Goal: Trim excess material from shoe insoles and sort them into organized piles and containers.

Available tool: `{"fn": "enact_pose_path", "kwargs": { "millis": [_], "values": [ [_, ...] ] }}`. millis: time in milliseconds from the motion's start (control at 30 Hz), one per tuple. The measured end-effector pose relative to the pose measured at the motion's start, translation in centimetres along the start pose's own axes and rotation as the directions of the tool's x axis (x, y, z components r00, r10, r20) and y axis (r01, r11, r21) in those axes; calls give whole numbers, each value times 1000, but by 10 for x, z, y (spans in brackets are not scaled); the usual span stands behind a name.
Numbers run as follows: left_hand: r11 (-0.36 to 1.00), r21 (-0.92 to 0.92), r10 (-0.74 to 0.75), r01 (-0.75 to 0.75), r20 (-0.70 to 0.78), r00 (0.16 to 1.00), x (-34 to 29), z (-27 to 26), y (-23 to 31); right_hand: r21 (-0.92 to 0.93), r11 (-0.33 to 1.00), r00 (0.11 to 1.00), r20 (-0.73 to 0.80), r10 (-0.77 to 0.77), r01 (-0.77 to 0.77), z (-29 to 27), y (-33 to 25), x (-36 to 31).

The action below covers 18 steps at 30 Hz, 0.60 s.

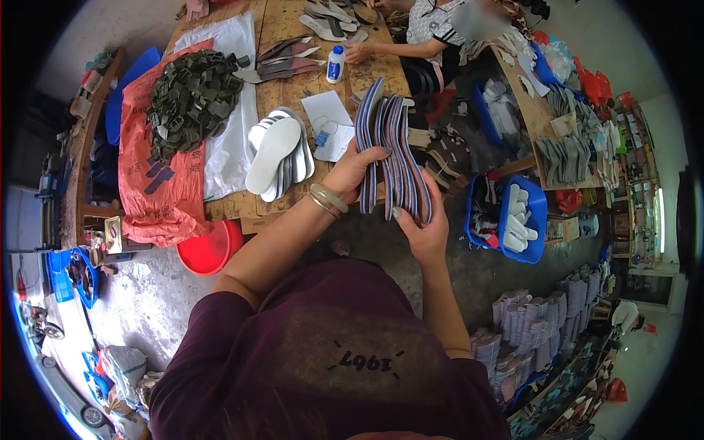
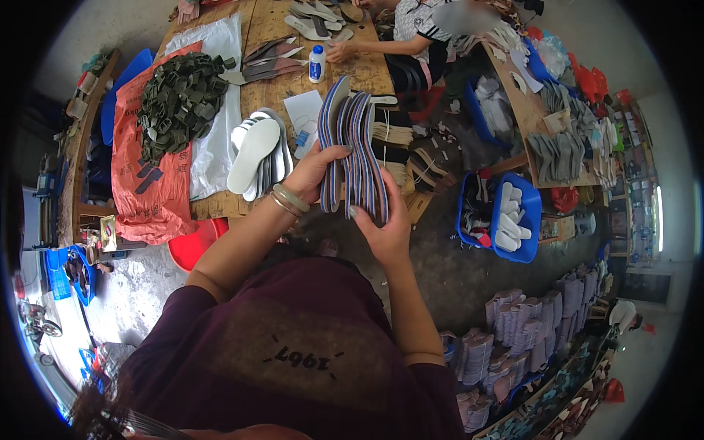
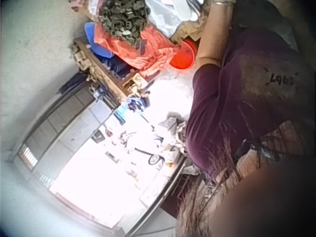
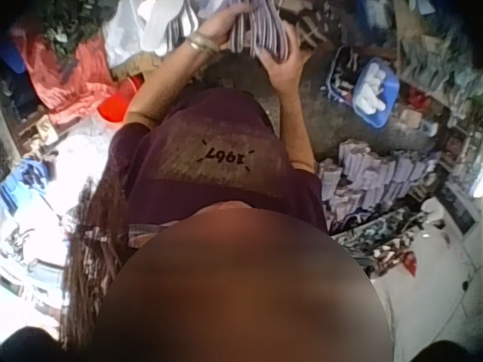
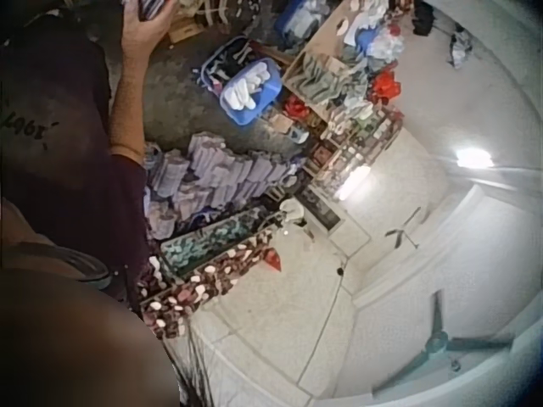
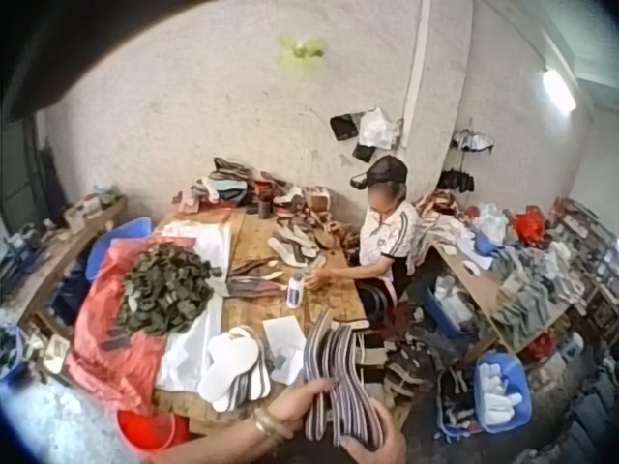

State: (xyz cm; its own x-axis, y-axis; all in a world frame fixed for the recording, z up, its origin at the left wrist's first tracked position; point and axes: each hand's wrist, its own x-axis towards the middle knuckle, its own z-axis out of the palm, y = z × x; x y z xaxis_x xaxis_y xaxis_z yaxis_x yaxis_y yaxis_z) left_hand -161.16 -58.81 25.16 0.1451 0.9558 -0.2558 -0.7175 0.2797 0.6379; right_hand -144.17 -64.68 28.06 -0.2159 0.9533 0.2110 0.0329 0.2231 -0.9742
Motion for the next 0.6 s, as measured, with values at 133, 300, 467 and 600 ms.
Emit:
{"fn": "enact_pose_path", "kwargs": {
  "millis": [133,300,467,600],
  "values": [
    [1000,-9,-6,6,9,1000,-2,6,-6,-163,980,992,-47,-120,111,4,-1,-10],
    [998,-3,-63,63,57,996,-4,3,-16,-107,993,994,-98,-53,42,9,-6,-27],
    [976,-95,-177,194,158,971,-24,-9,-21,345,938,986,-164,15,43,17,-14,-54],
    [910,-137,-313,391,390,866,-53,-48,-19,618,762,873,-246,420,-193,39,-19,-79]
  ]
}}
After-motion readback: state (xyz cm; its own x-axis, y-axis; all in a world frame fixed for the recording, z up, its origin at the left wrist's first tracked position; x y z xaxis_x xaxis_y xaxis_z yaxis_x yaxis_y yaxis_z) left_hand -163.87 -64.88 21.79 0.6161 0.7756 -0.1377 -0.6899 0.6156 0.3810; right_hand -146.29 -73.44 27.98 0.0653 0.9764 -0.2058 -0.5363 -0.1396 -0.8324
